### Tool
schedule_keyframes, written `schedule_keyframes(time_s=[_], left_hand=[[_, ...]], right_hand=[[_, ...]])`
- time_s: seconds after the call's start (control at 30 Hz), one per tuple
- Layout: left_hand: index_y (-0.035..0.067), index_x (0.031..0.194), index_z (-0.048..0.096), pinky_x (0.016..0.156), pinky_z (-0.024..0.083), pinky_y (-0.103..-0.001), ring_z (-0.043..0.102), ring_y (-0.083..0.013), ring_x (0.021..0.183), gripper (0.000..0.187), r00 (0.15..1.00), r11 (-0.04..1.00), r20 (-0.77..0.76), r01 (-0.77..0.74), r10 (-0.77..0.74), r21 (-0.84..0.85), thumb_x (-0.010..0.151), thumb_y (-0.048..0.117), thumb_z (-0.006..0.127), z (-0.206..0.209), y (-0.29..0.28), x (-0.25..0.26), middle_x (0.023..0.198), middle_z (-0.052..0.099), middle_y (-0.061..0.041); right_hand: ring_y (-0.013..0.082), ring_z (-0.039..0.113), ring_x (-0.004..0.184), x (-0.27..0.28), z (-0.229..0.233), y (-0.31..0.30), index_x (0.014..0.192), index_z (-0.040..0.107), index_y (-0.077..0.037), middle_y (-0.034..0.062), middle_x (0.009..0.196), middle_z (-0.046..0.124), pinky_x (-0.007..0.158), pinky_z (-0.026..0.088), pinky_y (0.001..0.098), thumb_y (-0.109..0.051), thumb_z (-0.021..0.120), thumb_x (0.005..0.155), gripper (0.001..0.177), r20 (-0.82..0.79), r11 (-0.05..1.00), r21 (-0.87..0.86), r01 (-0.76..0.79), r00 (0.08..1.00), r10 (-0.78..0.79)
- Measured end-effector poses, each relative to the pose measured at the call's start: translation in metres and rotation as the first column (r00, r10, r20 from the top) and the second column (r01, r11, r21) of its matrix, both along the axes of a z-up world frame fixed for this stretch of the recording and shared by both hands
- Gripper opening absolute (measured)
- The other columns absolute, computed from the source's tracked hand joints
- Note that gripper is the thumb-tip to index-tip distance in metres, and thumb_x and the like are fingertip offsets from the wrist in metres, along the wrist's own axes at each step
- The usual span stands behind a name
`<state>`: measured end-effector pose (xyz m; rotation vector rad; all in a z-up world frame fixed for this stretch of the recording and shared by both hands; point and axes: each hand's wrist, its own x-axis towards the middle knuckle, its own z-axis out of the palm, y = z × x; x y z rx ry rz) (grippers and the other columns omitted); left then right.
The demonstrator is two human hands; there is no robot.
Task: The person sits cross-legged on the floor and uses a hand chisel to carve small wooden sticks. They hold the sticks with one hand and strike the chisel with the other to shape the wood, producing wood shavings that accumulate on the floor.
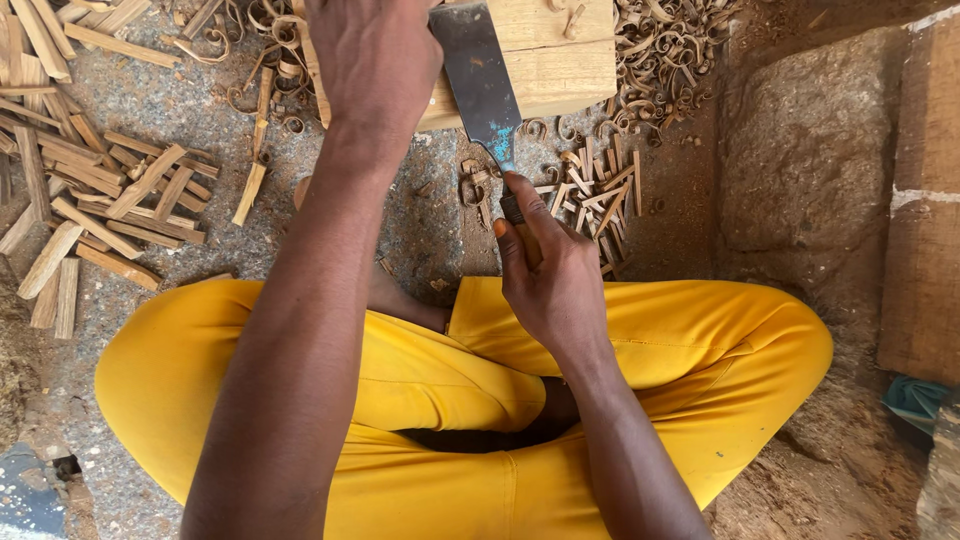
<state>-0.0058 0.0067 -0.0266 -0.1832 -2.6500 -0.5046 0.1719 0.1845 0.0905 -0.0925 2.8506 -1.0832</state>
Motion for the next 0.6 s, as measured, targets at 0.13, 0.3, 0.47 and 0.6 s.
schedule_keyframes(time_s=[0.13, 0.3, 0.47, 0.6], left_hand=[[0.007, 0.101, 0.078, 0.086, 0.049, -0.051, 0.066, -0.0255, 0.086, 0.014, 0.997, 1.000, -0.072, 0.002, -0.002, -0.003, 0.087, 0.006, 0.081, 0.000, 0.002, 0.004, 0.085, 0.070, -0.013], [0.005, 0.096, 0.074, 0.085, 0.047, -0.050, 0.065, -0.0255, 0.083, 0.008, 0.988, 1.000, -0.153, 0.003, -0.006, -0.021, 0.089, 0.006, 0.076, 0.000, 0.006, 0.007, 0.080, 0.065, -0.013], [0.003, 0.094, 0.072, 0.086, 0.047, -0.051, 0.064, -0.0256, 0.081, 0.005, 0.991, 1.000, -0.136, -0.003, 0.002, -0.006, 0.090, 0.003, 0.073, -0.003, 0.008, 0.009, 0.079, 0.063, -0.013], [0.000, 0.101, 0.072, 0.087, 0.045, -0.050, 0.064, -0.0261, 0.084, 0.012, 0.981, 1.000, -0.196, 0.008, -0.004, 0.022, 0.089, 0.003, 0.073, -0.004, 0.010, 0.010, 0.084, 0.065, -0.014]], right_hand=[[0.0145, 0.045, 0.043, -0.001, 0.003, -0.002, 0.146, 0.057, -0.006, 0.0084, 0.050, 0.052, 0.045, 0.038, 0.0349, -0.012, 0.068, 0.103, 0.045, 0.035, 1.000, 0.019, 0.015, 0.999, -0.016], [0.0111, 0.046, 0.041, -0.001, -0.002, -0.001, 0.144, 0.059, -0.006, 0.0059, 0.049, 0.053, 0.043, 0.038, 0.0337, -0.012, 0.068, 0.102, 0.044, 0.018, 1.000, 0.009, 0.018, 1.000, -0.018], [0.0036, 0.046, 0.044, -0.008, -0.011, 0.008, 0.137, 0.067, -0.011, 0.0001, 0.054, 0.059, 0.040, 0.040, 0.0286, -0.014, 0.070, 0.101, 0.036, 0.063, 0.996, -0.017, 0.083, 0.995, -0.082], [0.0028, 0.040, 0.050, -0.011, -0.010, 0.017, 0.135, 0.070, -0.015, -0.0002, 0.051, 0.054, 0.047, 0.037, 0.0288, -0.016, 0.075, 0.099, 0.037, 0.051, 0.992, -0.035, 0.121, 0.992, -0.119]])
